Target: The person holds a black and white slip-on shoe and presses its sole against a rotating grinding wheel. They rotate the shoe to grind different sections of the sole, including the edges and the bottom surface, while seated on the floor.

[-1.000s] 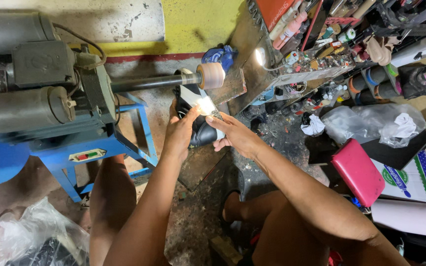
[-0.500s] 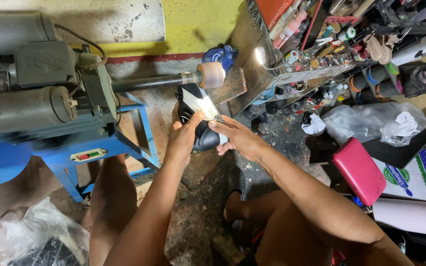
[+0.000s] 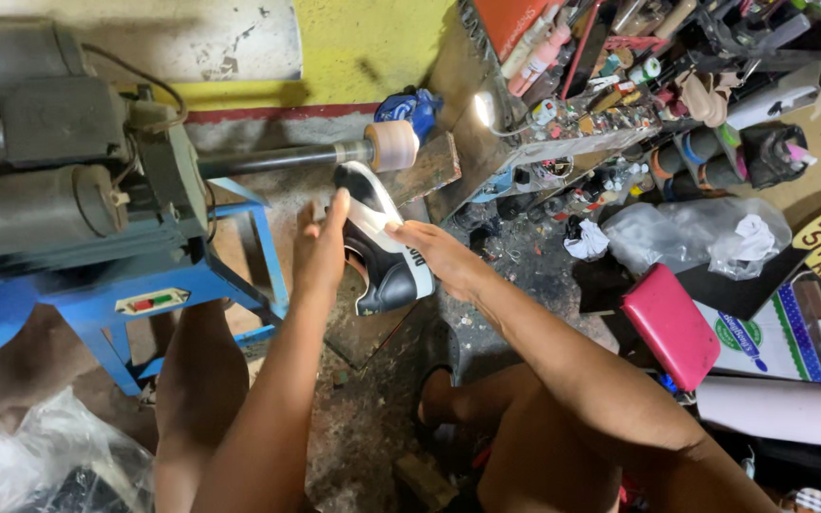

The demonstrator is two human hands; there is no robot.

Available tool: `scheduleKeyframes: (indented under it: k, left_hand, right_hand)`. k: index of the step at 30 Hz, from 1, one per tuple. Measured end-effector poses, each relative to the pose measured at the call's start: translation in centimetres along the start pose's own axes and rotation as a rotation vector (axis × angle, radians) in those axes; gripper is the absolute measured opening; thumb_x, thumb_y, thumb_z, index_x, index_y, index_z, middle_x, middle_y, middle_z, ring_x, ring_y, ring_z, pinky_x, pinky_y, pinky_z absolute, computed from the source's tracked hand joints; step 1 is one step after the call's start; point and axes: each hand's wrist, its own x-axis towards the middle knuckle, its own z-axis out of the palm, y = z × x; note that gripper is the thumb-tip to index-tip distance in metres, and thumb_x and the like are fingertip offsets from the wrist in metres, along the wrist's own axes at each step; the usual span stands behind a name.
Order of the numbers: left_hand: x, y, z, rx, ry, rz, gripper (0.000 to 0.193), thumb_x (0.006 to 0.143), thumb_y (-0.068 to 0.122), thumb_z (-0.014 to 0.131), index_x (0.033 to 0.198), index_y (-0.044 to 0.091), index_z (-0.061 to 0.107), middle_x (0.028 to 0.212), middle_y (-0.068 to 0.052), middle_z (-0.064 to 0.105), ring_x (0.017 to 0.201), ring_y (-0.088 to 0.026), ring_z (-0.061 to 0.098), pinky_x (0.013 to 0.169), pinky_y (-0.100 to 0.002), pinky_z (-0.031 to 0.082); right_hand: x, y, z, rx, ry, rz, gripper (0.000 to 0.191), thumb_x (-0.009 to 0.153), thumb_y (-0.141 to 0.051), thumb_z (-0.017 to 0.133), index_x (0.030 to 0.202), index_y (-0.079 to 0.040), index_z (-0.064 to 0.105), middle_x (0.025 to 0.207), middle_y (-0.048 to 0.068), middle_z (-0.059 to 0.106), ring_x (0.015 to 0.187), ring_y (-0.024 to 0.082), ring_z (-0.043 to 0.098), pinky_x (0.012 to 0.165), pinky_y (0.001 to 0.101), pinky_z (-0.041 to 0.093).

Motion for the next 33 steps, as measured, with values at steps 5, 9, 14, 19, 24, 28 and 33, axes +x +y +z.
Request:
scheduleKeyframes:
  k: [5,9,14,19,24,28,33]
  left_hand:
    - [3.5,-0.1,0.5,-0.511,-0.251,0.158,0.064,0.089,0.032,0.068,0.145,0.006,0.051,0.125,-0.017,0.062,0.11,-0.028,0.061,0.092,-0.041,0.051]
    - [5.7,-0.8,1.1,-0.432,-0.214,0.139,0.058,0.088,0.028,0.066,0.141,0.011,0.051,0.116,-0.009,0.065,0.101,-0.02,0.062,0.088,-0.034,0.051]
    - [7.7,-0.7,1.0,-0.385,-0.187,0.209,0.058,0.09,0.03,0.065,0.141,0.008,0.052,0.118,-0.011,0.067,0.105,-0.022,0.063,0.091,-0.032,0.05]
    - [7.9,-0.2,1.0,-0.375,-0.197,0.173,0.059,0.09,0.032,0.067,0.141,0.006,0.052,0.122,-0.015,0.067,0.108,-0.024,0.063,0.094,-0.034,0.05]
    - [7.4,0.7,1.0,-0.306,-0.184,0.149,0.061,0.091,0.033,0.066,0.144,0.009,0.049,0.134,-0.016,0.063,0.121,-0.026,0.06,0.104,-0.037,0.045]
    - [7.5,0.7,1.3,-0.348,-0.204,0.176,0.062,0.09,0.032,0.066,0.145,0.009,0.048,0.137,-0.016,0.062,0.124,-0.027,0.059,0.106,-0.038,0.043]
    - [8.2,0.1,1.6,-0.371,-0.213,0.233,0.059,0.092,0.029,0.067,0.144,0.007,0.051,0.136,-0.015,0.063,0.125,-0.025,0.058,0.108,-0.036,0.042]
  right_hand:
    - [0.5,-0.2,1.1,-0.11,0.014,0.012,0.045,0.094,-0.044,0.064,0.118,-0.006,0.068,0.116,0.002,0.068,0.109,0.011,0.057,0.094,0.0281,0.045]
    - [1.3,-0.4,1.1,-0.112,0.026,-0.008,0.048,0.096,-0.046,0.064,0.119,-0.004,0.067,0.116,0.004,0.065,0.111,0.014,0.055,0.096,0.0309,0.043]
    - [2.6,-1.2,1.1,-0.118,0.02,-0.016,0.051,0.094,-0.048,0.063,0.121,-0.005,0.067,0.123,0.005,0.067,0.117,0.014,0.056,0.101,0.0315,0.041]
    - [2.8,-1.9,1.2,-0.123,0.043,0.013,0.055,0.093,-0.049,0.062,0.126,-0.005,0.067,0.126,0.005,0.066,0.119,0.016,0.055,0.102,0.0328,0.041]
    - [2.7,-2.7,1.2,-0.138,0.049,0.039,0.06,0.092,-0.051,0.061,0.132,-0.007,0.065,0.136,0.007,0.064,0.127,0.017,0.053,0.106,0.0357,0.037]
    - [2.4,-2.9,1.1,-0.143,0.066,0.054,0.061,0.092,-0.051,0.061,0.138,-0.01,0.061,0.143,0.004,0.059,0.132,0.015,0.047,0.109,0.038,0.032]
    - [2.4,-3.0,1.1,-0.109,0.04,0.032,0.06,0.092,-0.051,0.061,0.133,-0.007,0.064,0.135,0.008,0.065,0.125,0.018,0.056,0.106,0.0375,0.04]
